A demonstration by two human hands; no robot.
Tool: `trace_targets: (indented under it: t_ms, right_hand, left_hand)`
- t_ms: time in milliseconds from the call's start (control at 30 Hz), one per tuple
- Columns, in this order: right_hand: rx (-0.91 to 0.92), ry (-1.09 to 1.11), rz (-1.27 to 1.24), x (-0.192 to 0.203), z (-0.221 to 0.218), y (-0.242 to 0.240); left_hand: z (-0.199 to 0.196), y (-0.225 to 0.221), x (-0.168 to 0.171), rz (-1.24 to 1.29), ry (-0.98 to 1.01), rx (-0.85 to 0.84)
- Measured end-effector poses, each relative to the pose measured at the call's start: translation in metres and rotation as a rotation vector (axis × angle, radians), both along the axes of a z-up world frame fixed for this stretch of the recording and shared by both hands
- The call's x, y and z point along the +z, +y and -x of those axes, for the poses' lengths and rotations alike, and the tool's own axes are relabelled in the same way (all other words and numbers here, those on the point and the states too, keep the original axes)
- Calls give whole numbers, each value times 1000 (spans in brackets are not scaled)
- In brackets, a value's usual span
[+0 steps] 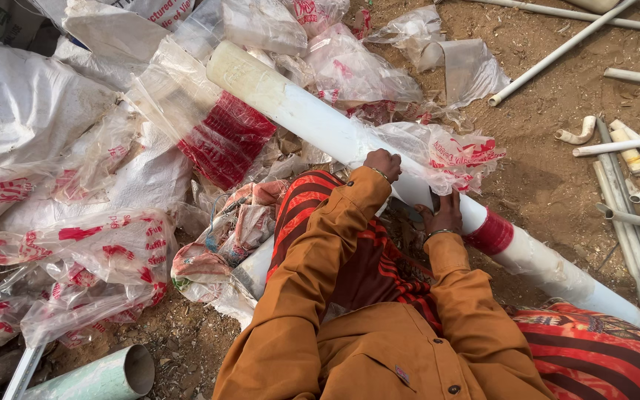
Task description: The person wraps a plastic pipe with plastic sheeting and red tape, then uses a small blade to trim the excess plastic.
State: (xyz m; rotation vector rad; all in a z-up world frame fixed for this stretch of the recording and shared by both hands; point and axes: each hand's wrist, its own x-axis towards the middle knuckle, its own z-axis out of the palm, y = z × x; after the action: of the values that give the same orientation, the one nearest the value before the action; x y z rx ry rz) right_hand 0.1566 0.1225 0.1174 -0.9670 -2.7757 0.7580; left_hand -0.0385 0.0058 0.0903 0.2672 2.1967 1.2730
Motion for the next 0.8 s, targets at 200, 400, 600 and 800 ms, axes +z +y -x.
trace_targets:
  t_ms: [200,400,600,800]
  right_hand:
    - [64,65,24,3,2,5]
    - [22,31,-13,1,2,7]
    - [74,147,-11,-3,-3,9]
    - [46,137,8,-8,3,7]
  left_hand:
    - [50,-44,113,513,193,-664]
    - [66,-115,130,448,408,-171]
    - [2,-86,35,443,498,73]
    - [-2,-81,-13,200,791,121]
